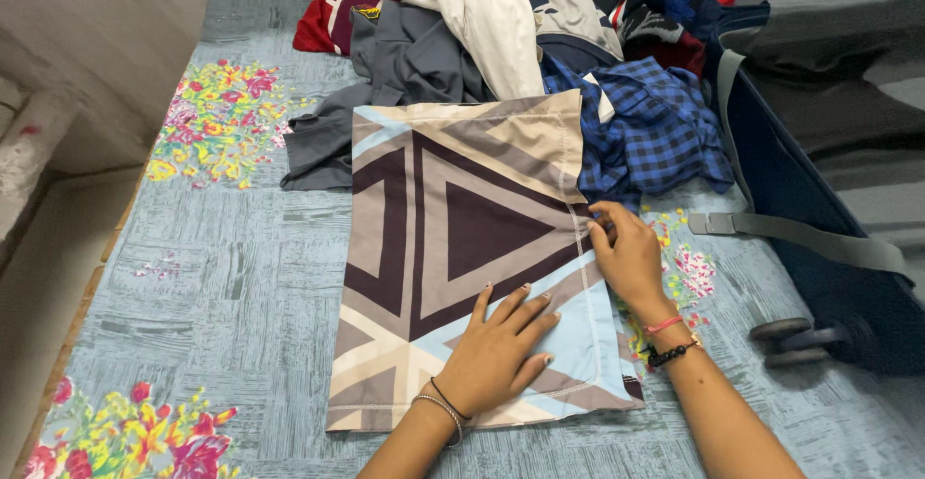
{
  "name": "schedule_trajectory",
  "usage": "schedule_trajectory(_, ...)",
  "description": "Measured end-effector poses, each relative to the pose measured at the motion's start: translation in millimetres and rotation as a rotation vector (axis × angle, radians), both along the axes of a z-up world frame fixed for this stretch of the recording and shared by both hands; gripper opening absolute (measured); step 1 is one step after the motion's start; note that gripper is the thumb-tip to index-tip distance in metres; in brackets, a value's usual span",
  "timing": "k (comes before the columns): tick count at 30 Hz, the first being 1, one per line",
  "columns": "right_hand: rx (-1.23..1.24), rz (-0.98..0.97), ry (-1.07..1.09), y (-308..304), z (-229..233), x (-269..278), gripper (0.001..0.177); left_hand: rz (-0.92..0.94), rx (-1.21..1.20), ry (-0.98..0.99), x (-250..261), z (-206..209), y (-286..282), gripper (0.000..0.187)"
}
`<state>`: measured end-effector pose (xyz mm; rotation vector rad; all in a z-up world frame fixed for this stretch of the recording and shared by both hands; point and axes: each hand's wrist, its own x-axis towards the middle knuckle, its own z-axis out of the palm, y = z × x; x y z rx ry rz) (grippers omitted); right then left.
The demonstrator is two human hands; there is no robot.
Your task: The person folds a patterned pillowcase on a bed, smoothing the fabric with their hands and aligning the edges before folding it into a rectangle.
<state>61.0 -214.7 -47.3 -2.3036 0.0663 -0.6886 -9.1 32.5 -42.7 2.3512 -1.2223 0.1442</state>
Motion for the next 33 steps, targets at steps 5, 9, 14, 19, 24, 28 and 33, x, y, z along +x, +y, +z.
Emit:
schedule_trajectory(5, -0.044, 0.060, -0.082, -4.0, -7.0, -0.2, 0.013, 0.004, 0.004, 0.023, 0.2, -2.4, 0.8, 0.051)
schedule_trajectory(9, -0.082, 0.034, -0.043, -4.6, -13.6, 4.7, 0.014, 0.003, -0.009, 0.034, 0.1, -1.4, 1.2, 0.051)
schedule_trajectory(14, 0.053, 0.055, -0.069, -4.2, -7.9, 9.0, 0.021, 0.009, -0.010, 0.038, 1.0, -2.7, 0.9, 0.050)
schedule_trajectory(19, -0.030, 0.051, -0.334, -1.1, 2.9, 23.9, 0.017, 0.005, -0.012, 0.024, -0.3, -0.6, 2.3, 0.050)
schedule_trajectory(24, 0.146, -0.095, -0.071, 4.8, -7.3, 78.7, 0.028, 0.006, -0.024, 0.038, 0.4, 0.3, 3.0, 0.050)
schedule_trajectory(28, 0.008, -0.292, 0.124, -2.1, -15.2, 131.0, 0.046, 0.005, -0.039, 0.037, 1.1, 1.4, 4.8, 0.050)
schedule_trajectory(33, 0.157, -0.441, 0.255, -4.1, -10.0, 175.4, 0.055, 0.007, -0.048, 0.037, 1.4, 0.8, 4.8, 0.051)
